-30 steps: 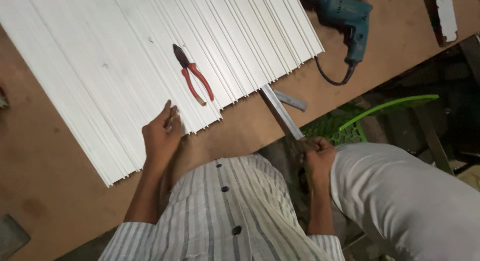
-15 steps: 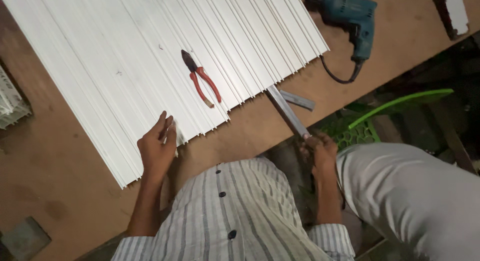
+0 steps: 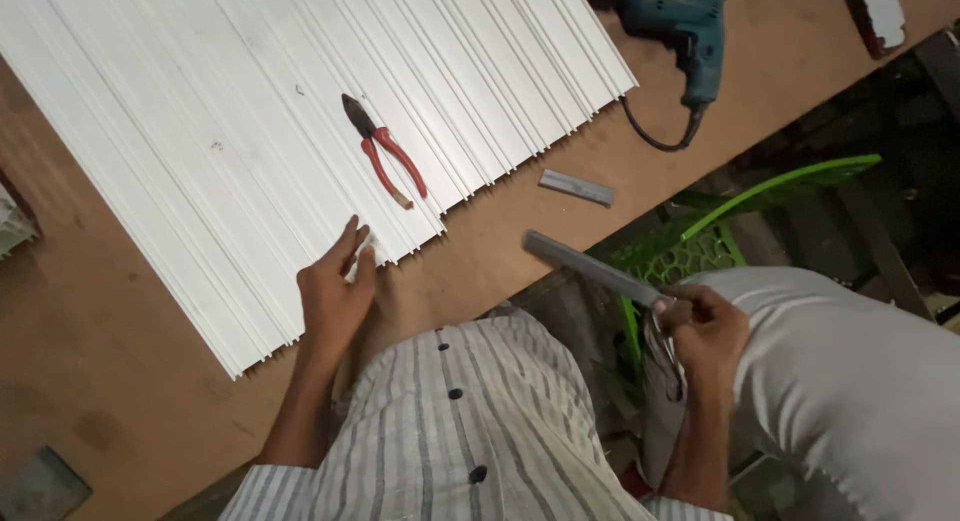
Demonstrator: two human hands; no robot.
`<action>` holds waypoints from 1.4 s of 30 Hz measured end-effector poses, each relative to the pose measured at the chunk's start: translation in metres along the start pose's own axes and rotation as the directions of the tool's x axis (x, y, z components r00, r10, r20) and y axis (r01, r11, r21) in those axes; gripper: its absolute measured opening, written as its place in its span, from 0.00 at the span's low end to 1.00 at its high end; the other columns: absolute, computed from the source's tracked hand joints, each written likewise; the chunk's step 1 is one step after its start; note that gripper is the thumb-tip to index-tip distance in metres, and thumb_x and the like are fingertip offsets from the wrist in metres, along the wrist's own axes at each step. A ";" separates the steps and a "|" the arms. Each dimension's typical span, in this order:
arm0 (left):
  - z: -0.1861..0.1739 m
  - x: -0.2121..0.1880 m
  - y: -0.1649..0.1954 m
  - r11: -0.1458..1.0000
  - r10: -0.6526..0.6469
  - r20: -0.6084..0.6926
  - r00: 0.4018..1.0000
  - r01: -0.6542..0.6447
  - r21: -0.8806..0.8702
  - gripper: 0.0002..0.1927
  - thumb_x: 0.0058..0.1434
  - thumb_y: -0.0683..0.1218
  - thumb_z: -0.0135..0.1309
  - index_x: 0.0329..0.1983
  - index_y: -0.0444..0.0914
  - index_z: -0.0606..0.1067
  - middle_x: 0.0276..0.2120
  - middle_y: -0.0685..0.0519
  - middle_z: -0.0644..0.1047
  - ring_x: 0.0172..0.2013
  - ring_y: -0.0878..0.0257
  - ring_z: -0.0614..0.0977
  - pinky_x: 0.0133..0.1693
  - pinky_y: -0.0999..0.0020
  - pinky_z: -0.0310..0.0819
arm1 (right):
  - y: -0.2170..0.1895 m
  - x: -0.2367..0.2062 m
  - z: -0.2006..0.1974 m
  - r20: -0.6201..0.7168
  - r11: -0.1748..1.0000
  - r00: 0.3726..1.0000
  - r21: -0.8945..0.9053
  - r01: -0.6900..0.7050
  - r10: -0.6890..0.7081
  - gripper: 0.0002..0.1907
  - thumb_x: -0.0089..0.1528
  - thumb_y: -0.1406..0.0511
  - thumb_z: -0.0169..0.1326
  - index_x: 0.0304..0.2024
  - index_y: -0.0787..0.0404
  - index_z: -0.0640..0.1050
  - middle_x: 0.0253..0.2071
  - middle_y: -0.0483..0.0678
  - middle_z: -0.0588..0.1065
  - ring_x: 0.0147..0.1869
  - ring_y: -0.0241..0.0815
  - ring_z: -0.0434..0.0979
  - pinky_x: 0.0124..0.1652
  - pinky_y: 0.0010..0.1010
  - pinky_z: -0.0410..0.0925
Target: The person uses pliers to trim the ends of metal profiles and then inserts them into slots on a white slatted panel. The person repeats this process for several profiles, aligning and seating each piece into the panel.
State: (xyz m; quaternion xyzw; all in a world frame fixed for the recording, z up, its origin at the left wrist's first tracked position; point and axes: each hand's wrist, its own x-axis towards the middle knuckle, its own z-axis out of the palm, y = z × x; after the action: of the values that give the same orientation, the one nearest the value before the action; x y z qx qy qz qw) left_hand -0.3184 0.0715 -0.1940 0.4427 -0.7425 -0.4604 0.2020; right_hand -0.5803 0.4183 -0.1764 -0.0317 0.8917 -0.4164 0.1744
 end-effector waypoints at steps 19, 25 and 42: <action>-0.052 -0.044 0.044 0.998 -0.062 -0.041 0.997 0.060 -0.031 0.14 0.65 0.47 0.54 0.43 0.32 0.80 0.22 0.50 0.80 0.22 0.65 0.80 0.28 0.64 0.74 | -0.276 -0.044 0.177 0.310 0.226 0.092 0.432 0.873 -0.946 0.17 0.63 0.69 0.60 0.54 0.57 0.73 0.47 0.48 0.78 0.45 0.47 0.81 0.43 0.35 0.74; -0.085 -0.067 0.004 0.976 -0.210 -0.353 0.912 0.215 -0.025 0.15 0.70 0.50 0.55 0.41 0.31 0.79 0.21 0.54 0.76 0.23 0.70 0.75 0.27 0.70 0.69 | -0.263 -0.005 0.246 0.181 0.496 0.465 0.203 0.844 -0.866 0.24 0.60 0.69 0.64 0.58 0.60 0.72 0.48 0.48 0.77 0.51 0.50 0.77 0.45 0.40 0.71; -0.086 -0.026 0.028 0.947 -0.248 -0.204 0.947 0.282 0.155 0.21 0.70 0.52 0.57 0.29 0.30 0.73 0.15 0.49 0.66 0.19 0.67 0.64 0.23 0.64 0.60 | -0.021 0.129 0.164 0.255 0.524 0.771 -0.607 0.598 -0.584 0.24 0.45 0.62 0.69 0.43 0.56 0.77 0.46 0.54 0.71 0.52 0.60 0.71 0.44 0.55 0.69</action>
State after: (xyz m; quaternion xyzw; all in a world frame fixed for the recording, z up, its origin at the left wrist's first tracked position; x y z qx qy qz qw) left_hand -0.2570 0.0554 -0.1244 0.5955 -0.6934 -0.3711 0.1637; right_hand -0.6476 0.2583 -0.2940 -0.3949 0.9123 -0.1087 0.0085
